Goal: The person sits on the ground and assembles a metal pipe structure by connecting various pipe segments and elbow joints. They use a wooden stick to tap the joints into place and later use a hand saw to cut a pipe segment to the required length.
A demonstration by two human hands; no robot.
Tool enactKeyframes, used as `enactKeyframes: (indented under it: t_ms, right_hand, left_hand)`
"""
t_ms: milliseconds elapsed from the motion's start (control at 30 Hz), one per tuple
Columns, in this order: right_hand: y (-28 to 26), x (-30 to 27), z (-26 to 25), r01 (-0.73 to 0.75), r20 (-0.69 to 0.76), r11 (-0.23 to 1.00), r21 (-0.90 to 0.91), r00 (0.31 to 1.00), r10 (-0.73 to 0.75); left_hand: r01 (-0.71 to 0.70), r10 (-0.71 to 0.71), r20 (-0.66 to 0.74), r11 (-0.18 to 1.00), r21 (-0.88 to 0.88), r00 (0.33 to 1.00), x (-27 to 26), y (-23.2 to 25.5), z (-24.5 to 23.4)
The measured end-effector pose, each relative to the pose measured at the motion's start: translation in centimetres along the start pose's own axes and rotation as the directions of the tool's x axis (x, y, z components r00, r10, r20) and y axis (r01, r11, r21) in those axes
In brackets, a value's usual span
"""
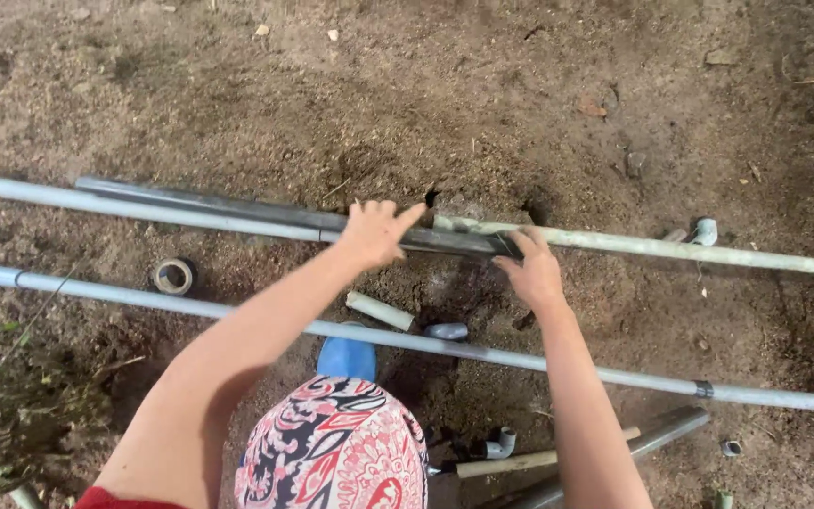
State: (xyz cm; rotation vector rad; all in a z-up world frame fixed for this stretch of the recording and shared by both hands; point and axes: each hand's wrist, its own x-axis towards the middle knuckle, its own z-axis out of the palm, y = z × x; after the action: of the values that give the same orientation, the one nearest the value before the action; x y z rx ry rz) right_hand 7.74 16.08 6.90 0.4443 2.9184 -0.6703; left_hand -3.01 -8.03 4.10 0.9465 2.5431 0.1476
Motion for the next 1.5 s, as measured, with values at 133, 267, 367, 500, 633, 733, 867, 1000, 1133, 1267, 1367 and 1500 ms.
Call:
enactKeyframes:
  t_ms: [133, 267, 367, 500, 633, 733, 867, 1000, 1133, 1267, 1367, 1500]
  right_hand:
    - [3.1, 2.5, 1.9, 0.059, -0.004, 0.986, -0.154, 0.998, -0.061]
    - [2.8, 3.0, 2.1, 0.021, -0.028, 0.986, -0.164, 0.999, -0.026]
    - [1.3, 2.4, 2.4, -0.103, 0.017, 0.984, -0.148, 0.994, 0.107]
    - [-2.3, -1.8, 0.2, -0.265, -0.008, 0.931, 0.249, 0.961, 0.276]
    - [-4.8, -9.7, -1.9, -0.337, 0.053, 0.661, 0.671, 0.91, 0.41]
    - [-3.7, -13.0, -1.6, -0.395, 0.183, 0.444, 0.804, 0.875, 0.447]
    - [-2.9, -13.6, 0.4, -0.345, 0.192, 0.31, 0.886, 0.881, 0.432]
    - [-3.4, -14.3, 1.3, -0.347, 0.113, 0.595, 0.725, 0.912, 0.394]
    - [-2.1, -15.5, 3.3, -0.45, 0.109, 0.836, 0.314, 0.892, 0.439]
    - [-2.2, -17.0, 4.8, -0.286, -0.046, 0.914, 0.288, 0.949, 0.311]
    - [-3.4, -17.4, 4.3, -0.293, 0.009, 0.92, 0.262, 0.954, 0.301]
    - [-3.4, -17.8, 5.1, -0.264, 0.035, 0.934, 0.24, 0.964, 0.263]
  left_hand:
    - [-0.236, 0.205, -0.276, 0.968, -0.083, 0.939, 0.9, 5.0, 0.3]
    - [-0.128, 0.122, -0.102, 0.99, -0.053, 0.987, 5.3, 7.7, 2.3]
    - [-0.111, 0.101, -0.259, 0.994, -0.023, 0.961, 7.8, 7.4, 5.8]
    - [-0.053, 0.041, -0.319, 0.998, -0.029, 0.947, 9.2, 7.7, 7.0]
    - [-0.039, 0.026, -0.244, 0.998, -0.047, 0.969, 6.6, 8.4, 4.3]
    - [0.006, -0.002, -0.278, 1.0, 0.015, 0.961, 7.9, 8.8, 5.8]
    - [0.004, 0.0, -0.211, 1.0, 0.017, 0.978, 7.3, 9.0, 4.8]
    - [0.019, -0.019, -0.171, 1.0, 0.001, 0.985, 7.3, 9.1, 4.8]
    - [0.014, -0.018, -0.191, 1.0, -0.024, 0.981, 6.5, 9.1, 3.9]
    - [0.013, -0.024, -0.215, 0.998, -0.056, 0.976, 5.9, 9.3, 2.5]
    - [0.011, -0.032, -0.207, 0.995, -0.101, 0.978, 5.5, 9.3, 2.2]
    - [0.033, -0.046, -0.194, 0.997, -0.074, 0.98, 5.8, 9.2, 2.5]
